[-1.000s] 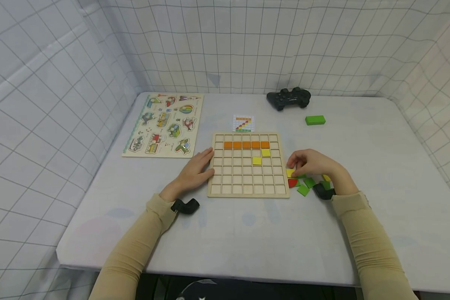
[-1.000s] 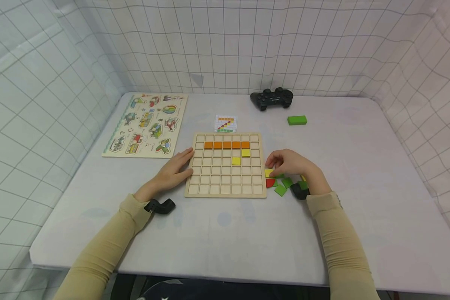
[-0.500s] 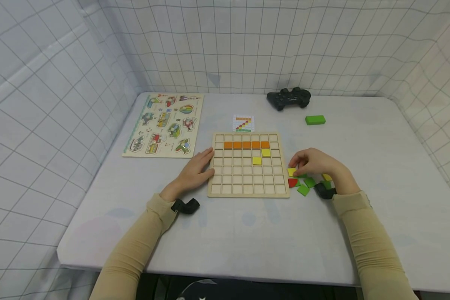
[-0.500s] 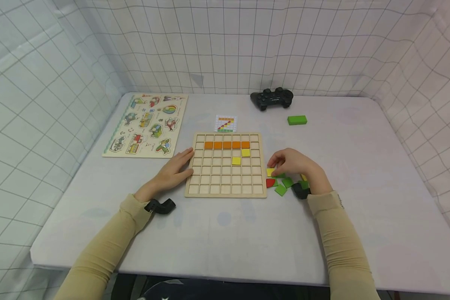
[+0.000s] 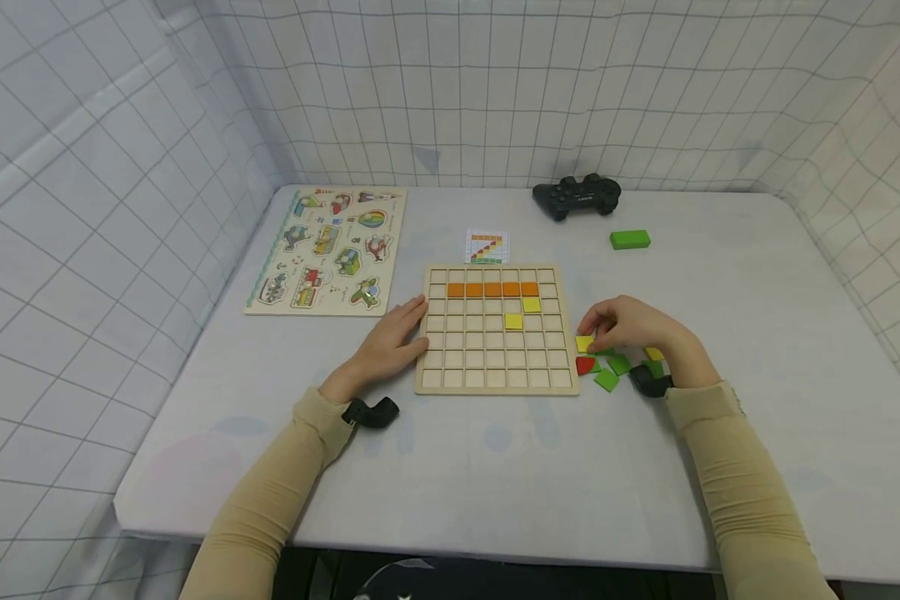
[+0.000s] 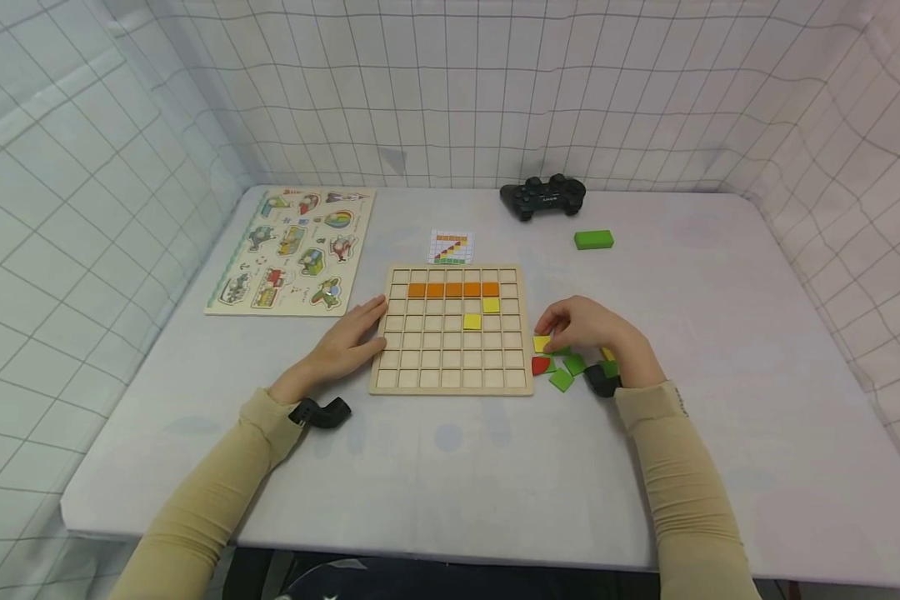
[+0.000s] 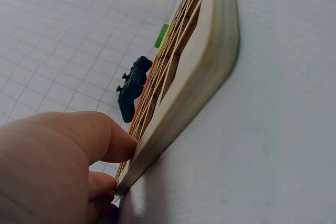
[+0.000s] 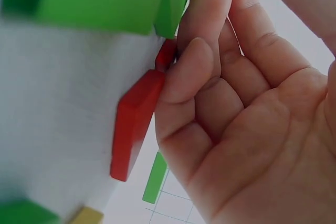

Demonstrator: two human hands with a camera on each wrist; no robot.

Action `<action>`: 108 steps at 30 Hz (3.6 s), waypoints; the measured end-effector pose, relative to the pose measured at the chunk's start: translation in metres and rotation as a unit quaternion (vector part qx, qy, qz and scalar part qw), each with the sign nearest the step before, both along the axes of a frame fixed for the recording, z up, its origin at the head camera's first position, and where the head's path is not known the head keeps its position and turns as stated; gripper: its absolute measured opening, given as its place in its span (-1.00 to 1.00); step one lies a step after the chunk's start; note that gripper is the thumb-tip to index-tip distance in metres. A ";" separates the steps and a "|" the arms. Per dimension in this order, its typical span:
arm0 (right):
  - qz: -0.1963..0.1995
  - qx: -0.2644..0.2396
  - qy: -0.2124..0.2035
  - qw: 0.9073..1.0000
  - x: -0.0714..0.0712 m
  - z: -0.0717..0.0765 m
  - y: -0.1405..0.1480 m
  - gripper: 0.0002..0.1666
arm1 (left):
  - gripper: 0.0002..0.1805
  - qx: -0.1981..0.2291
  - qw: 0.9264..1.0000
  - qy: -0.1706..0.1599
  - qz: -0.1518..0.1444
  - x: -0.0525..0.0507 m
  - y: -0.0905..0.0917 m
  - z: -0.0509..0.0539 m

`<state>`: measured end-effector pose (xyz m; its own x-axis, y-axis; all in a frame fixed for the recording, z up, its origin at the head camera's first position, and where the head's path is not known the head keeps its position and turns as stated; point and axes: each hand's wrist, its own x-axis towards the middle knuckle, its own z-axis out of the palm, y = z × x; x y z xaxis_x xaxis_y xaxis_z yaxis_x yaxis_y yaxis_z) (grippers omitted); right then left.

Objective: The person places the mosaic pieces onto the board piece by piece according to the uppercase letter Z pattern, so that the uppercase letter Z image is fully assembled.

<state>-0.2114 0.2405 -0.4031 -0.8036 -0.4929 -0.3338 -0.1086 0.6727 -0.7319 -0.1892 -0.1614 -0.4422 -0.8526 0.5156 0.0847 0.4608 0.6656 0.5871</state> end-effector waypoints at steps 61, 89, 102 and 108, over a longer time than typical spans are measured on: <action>0.059 -0.016 0.076 0.995 -0.015 0.018 -0.110 -0.89 | -0.31 0.014 1.000 0.010 -0.007 0.000 -0.001 -0.002; 0.049 0.001 0.029 0.998 -0.015 0.003 -0.125 -0.86 | -0.32 0.006 1.000 0.005 -0.003 0.000 -0.001 0.000; 0.073 -0.004 0.018 0.997 -0.015 0.003 -0.123 -0.80 | -0.32 0.009 1.000 0.012 -0.009 0.001 -0.001 0.001; 0.090 -0.002 0.024 0.996 -0.011 0.019 -0.104 -0.74 | -0.31 0.005 1.000 0.010 -0.008 0.001 -0.001 0.002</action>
